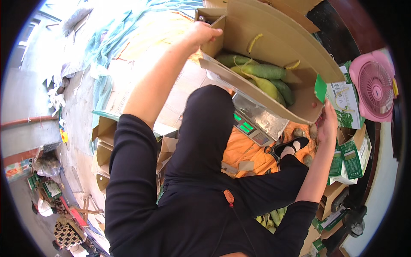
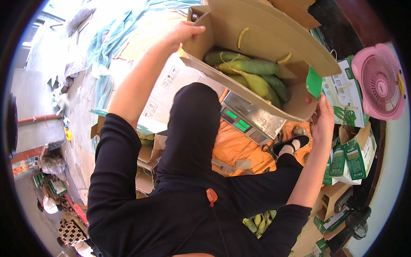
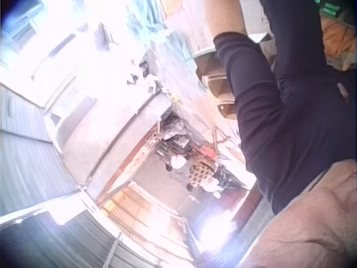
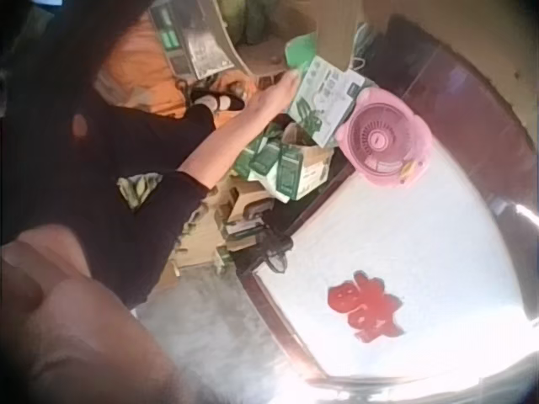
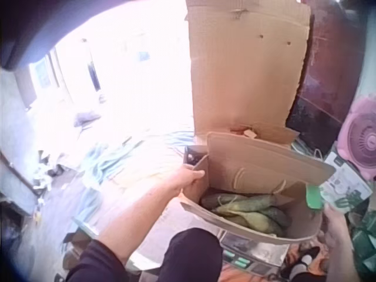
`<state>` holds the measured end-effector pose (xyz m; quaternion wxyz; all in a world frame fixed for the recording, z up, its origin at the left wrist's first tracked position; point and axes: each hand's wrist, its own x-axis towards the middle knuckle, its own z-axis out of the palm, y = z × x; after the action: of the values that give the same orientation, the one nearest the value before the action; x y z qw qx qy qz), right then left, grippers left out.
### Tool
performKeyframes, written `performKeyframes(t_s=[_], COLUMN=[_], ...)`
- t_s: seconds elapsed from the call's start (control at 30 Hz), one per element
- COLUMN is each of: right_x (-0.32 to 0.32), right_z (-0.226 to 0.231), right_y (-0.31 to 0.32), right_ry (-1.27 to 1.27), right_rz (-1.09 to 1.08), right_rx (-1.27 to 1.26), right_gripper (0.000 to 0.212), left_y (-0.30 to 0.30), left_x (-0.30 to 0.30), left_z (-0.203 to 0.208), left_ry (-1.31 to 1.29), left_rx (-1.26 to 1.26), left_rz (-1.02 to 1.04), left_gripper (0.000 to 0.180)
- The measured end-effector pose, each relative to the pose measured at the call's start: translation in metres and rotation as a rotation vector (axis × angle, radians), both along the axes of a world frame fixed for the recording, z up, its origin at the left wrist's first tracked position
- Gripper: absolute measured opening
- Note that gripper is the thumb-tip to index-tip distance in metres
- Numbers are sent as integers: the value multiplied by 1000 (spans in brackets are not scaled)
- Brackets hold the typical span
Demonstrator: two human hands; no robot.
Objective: Sorting green gourds from a pile on the floor into a box and weighing it.
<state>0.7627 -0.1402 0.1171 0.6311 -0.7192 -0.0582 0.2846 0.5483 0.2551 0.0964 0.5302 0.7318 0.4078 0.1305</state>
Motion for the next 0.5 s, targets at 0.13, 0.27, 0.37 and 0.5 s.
performKeyframes(t_s=[0.13,0.27,0.37,0.5], right_x=[-21,-64,-105,-172], right_z=[29,29,10,-38], right_y=[64,132,177,223], right_ry=[-64,-97,-67,102], right_rz=[254,399,522,568], right_rx=[-15,12,-93,-165], right_gripper=[41,41,44,46], left_y=[45,80,96,119], left_x=[-60,-138,-199,-280], left_z=[18,11,-6,-38], left_ry=[16,112,78,194], left_rx=[-42,-33,-99,-142], left_rz=[58,200,339,488], left_gripper=[31,30,28,23])
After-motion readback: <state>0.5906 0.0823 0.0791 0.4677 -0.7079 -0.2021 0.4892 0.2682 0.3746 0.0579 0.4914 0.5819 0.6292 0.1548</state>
